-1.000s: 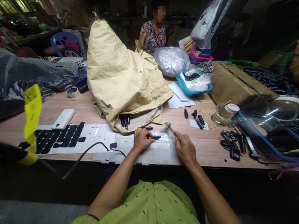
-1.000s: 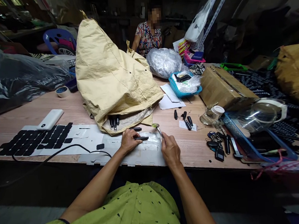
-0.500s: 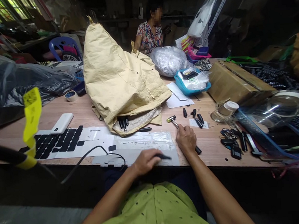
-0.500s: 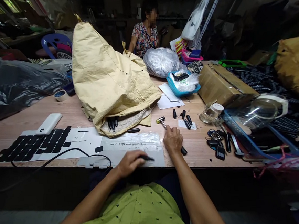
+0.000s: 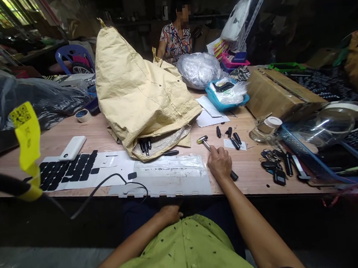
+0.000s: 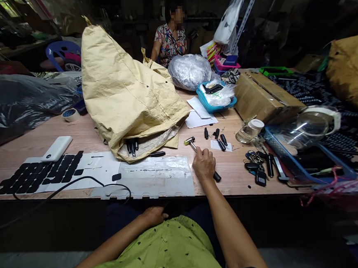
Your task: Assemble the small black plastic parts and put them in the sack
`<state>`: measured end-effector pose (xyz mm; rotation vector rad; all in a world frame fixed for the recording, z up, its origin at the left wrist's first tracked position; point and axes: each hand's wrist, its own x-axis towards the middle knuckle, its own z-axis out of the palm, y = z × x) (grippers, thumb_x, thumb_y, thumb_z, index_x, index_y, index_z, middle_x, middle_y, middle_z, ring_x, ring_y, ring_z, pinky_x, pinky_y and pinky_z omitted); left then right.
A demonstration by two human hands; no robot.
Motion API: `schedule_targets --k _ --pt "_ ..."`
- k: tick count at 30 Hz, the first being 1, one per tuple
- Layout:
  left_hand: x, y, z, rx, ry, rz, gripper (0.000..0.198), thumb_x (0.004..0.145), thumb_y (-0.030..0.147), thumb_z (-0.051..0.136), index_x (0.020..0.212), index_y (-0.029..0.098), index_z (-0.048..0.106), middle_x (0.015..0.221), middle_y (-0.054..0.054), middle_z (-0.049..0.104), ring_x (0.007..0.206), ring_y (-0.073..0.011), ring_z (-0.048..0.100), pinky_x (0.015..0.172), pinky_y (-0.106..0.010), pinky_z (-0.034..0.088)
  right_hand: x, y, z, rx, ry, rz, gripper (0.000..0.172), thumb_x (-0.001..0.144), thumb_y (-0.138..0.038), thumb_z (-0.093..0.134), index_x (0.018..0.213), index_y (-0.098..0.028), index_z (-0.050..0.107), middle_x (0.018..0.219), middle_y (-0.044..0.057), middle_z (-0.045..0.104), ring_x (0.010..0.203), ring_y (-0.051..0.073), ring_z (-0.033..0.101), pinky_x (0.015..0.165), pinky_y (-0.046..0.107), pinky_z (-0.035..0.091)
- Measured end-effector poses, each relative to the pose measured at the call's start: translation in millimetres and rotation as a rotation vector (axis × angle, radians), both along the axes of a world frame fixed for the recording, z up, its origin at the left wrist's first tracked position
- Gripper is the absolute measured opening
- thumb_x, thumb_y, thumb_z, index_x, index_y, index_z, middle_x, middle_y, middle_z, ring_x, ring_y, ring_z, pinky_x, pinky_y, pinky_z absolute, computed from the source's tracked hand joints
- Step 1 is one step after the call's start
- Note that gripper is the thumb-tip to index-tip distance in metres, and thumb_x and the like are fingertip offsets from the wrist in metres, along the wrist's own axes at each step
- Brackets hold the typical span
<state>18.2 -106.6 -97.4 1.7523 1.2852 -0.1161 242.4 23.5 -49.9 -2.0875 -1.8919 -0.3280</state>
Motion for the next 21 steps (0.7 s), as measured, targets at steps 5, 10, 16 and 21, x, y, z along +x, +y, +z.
schedule_targets --k 5,10,16,21 --pt "3.7 17.1 67.4 0.009 -0.32 -0.336 0.031 0.082 0.028 0.064 0.112 0.029 0.072 0.102 -0.004 0.076 0.094 -0.0237 0.069 0.084 -0.031 0.052 -1.4 -0.7 0.0 0.014 -0.015 -0.014 0.033 0.092 -0.019 0.043 0.118 -0.02 0.064 0.09 0.01 0.053 0.086 0.023 0.045 0.066 0.031 0.027" --pt "-3.7 91.5 102.7 0.505 -0.288 0.155 0.025 0.093 0.032 0.054 0.107 0.023 0.072 0.101 -0.005 0.07 0.098 -0.0208 0.063 0.088 -0.031 0.05 -2.7 -1.1 1.6 0.009 -0.009 -0.004 0.034 0.091 -0.019 0.044 0.119 -0.02 0.063 0.091 0.01 0.053 0.087 0.023 0.045 0.067 0.031 0.028" --pt "-12.1 149.2 85.6 0.76 0.11 0.286 0.007 0.082 0.022 0.067 0.087 0.02 0.072 0.099 -0.008 0.059 0.101 -0.0255 0.054 0.09 -0.038 0.046 -4.1 -0.1 1.1 0.01 -0.007 -0.007 0.033 0.091 -0.02 0.044 0.118 -0.02 0.063 0.09 0.009 0.053 0.087 0.023 0.045 0.068 0.031 0.03" --pt "-9.1 135.2 75.6 0.785 -0.007 0.228 0.012 0.084 0.023 0.067 0.096 0.023 0.068 0.098 -0.005 0.063 0.098 -0.0244 0.053 0.089 -0.038 0.043 -3.8 0.0 1.3 0.003 0.002 -0.004 0.033 0.091 -0.02 0.044 0.119 -0.02 0.062 0.091 0.009 0.053 0.087 0.023 0.045 0.067 0.031 0.03"
